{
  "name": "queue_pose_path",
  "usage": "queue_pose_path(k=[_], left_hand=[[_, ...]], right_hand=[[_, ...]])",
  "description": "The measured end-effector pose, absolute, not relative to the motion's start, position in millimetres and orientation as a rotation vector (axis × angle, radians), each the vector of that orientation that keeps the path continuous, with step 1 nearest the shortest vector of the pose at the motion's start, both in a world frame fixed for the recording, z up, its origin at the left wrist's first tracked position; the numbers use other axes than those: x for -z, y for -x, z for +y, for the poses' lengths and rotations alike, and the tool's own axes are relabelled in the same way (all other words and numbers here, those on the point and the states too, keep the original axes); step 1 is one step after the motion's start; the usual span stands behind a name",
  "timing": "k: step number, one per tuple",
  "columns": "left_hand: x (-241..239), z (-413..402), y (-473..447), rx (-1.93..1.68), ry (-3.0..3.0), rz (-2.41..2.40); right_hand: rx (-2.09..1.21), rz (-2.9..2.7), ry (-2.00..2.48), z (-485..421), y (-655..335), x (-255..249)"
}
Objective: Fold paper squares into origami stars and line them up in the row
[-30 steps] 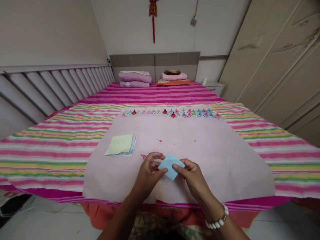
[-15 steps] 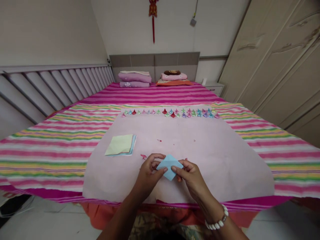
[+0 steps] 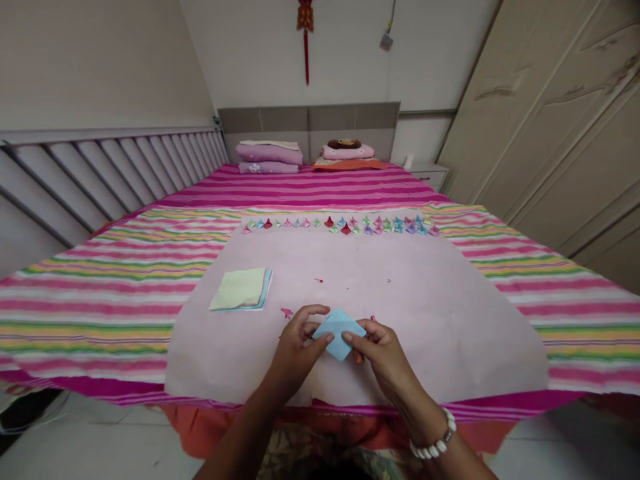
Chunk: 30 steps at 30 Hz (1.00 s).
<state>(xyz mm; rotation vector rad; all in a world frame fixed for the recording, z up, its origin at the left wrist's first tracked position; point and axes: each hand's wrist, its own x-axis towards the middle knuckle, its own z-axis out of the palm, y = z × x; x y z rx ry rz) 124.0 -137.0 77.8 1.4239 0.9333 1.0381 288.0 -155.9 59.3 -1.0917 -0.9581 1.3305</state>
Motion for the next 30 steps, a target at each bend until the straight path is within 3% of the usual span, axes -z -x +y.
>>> queue_pose_path(k=[12, 30], left_hand=[[-69.2, -132.5, -120.9, -1.188, -1.769, 0.914], [-76.7, -135.6, -121.0, -1.088, -1.623, 0.854]], right_hand=[[-1.331, -0.960, 1.098, -155.2, -288.2, -59.3], [-1.344, -0.947, 1.072, -153.2, -287.6, -59.2]])
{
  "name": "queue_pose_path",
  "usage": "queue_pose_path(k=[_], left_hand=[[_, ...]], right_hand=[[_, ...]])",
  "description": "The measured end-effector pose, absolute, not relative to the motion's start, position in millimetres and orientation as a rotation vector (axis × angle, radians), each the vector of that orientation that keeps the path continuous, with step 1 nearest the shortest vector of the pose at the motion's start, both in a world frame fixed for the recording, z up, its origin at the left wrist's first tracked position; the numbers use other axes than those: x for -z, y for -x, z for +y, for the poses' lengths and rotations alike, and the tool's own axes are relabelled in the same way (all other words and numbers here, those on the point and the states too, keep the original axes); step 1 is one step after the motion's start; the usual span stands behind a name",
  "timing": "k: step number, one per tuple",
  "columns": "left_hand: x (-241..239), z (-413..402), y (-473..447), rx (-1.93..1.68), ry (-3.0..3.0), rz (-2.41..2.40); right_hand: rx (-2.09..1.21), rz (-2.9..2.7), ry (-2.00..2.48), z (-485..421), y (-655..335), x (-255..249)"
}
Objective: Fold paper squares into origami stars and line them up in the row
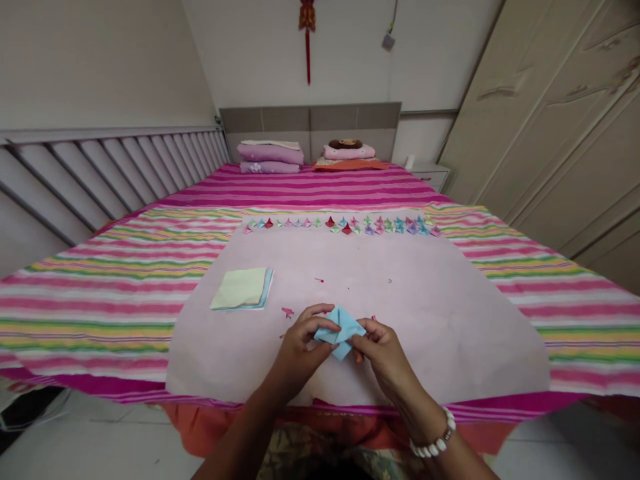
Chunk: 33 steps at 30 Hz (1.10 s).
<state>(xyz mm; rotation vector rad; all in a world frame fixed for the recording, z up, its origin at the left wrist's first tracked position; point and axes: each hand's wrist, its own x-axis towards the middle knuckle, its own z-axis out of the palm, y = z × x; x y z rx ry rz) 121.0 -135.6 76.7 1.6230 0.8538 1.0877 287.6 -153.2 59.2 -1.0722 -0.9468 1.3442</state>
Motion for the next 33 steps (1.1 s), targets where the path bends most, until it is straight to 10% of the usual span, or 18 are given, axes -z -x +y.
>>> queue_pose_path(k=[33], left_hand=[[-74.1, -132.6, -116.0, -1.004, -1.645, 0.801]], right_hand=[[-1.365, -0.964, 1.057, -158.0, -285.1, -63.1]])
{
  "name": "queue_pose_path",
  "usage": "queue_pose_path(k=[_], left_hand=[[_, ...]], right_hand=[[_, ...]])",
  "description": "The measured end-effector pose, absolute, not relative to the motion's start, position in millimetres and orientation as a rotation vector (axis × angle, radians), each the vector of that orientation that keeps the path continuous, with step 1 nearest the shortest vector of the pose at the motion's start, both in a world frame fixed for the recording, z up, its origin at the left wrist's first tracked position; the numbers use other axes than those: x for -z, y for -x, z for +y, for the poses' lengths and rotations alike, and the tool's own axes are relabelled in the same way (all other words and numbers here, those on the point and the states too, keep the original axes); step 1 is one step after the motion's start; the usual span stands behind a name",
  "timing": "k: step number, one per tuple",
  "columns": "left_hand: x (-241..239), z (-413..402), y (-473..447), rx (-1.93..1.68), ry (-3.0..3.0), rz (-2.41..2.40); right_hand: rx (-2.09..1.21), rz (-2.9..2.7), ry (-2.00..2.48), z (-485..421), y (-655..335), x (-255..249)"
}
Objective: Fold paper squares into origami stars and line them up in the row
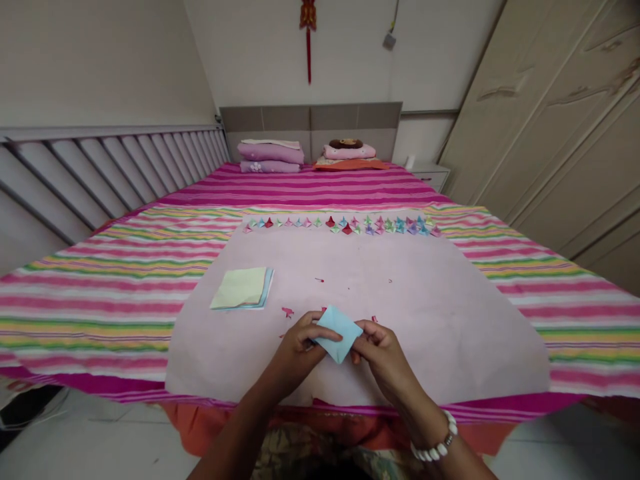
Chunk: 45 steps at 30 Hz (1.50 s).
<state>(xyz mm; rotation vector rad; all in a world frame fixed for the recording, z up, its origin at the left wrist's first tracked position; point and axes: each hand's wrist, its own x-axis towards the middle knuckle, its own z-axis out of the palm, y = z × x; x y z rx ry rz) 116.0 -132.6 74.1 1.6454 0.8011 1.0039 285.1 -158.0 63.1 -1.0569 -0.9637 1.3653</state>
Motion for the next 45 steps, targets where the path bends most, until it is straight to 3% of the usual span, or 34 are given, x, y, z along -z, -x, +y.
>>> queue_pose_path(k=[8, 13, 21, 28, 45], left_hand=[[-80.1, -133.6, -113.2, -0.976, -1.765, 0.862], [-79.2, -136.2, -113.7, -0.977, -1.822, 0.858], [-79.2, -132.9, -127.1, -1.103, -1.113, 1.020], [-80.9, -134.9, -130.1, -0.912, -1.170, 1.026], [-85.7, -122.8, -105.4, -1.043, -1.228, 1.154]], right_hand=[[-1.521, -0.917, 0.888, -159.1, -286.6, -66.2], [-1.417, -0.924, 1.050, -156.3, -284.3, -62.9], [-1.335, -0.949, 1.094, -155.0, -284.3, -60.0], [-1.299, -0.980, 1.127, -155.2, -281.4, -60.6], [-1.259, -0.912, 1.095, -155.4, -288.8, -63.7]])
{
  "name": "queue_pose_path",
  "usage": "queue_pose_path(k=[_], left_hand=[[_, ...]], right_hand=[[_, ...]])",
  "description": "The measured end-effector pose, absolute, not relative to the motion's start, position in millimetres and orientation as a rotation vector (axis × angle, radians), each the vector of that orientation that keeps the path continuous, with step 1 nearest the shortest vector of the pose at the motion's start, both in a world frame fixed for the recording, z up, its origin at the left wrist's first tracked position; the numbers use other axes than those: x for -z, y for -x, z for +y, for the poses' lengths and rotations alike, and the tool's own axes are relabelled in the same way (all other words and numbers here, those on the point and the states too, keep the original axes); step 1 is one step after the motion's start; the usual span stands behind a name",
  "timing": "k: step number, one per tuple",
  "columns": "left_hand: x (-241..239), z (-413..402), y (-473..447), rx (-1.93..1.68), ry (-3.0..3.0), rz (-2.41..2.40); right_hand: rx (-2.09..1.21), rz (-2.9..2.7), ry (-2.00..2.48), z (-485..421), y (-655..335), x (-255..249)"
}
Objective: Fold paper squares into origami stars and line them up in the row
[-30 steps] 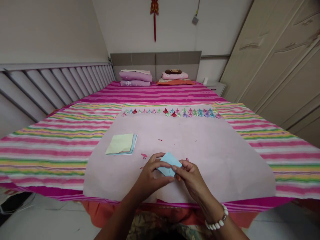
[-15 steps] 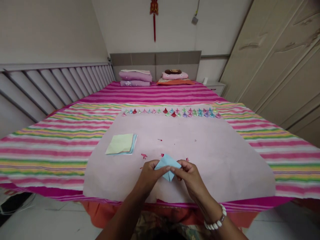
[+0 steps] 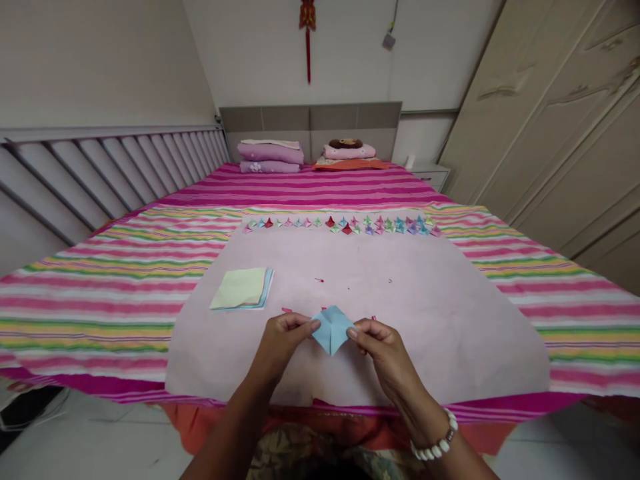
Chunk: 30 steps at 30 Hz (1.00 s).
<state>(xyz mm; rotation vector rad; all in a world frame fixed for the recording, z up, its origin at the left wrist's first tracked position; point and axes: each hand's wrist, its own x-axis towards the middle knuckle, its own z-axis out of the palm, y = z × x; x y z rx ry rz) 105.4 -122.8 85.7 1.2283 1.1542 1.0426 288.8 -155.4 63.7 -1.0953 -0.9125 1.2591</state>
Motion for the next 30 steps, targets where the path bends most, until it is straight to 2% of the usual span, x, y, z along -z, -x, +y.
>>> queue_pose_path(k=[8, 12, 17, 25, 30], left_hand=[[-73.9, -139.2, -131.1, -1.022, -0.924, 0.893], [-64.9, -143.4, -141.2, -1.011, -0.732, 0.942], [-67.6, -139.5, -135.3, -1.025, -0.582, 0.780], [-62.4, -152.7, -126.0, -0.533, -0.290, 0.365], [-54.1, -161.6, -130.9, -0.416, -0.236, 0.225]], right_hand=[[-1.207, -0.850, 1.111, -154.1, -283.2, -60.1], [-1.202, -0.839, 1.093, -155.5, -284.0, -58.6], [-1.357, -0.936, 0.923, -157.3, -288.0, -58.1], [-1.590, -1.015, 0.746, -157.1, -291.7, -65.1], [-1.694, -1.014, 0.687, -158.4, -292.2, -67.7]])
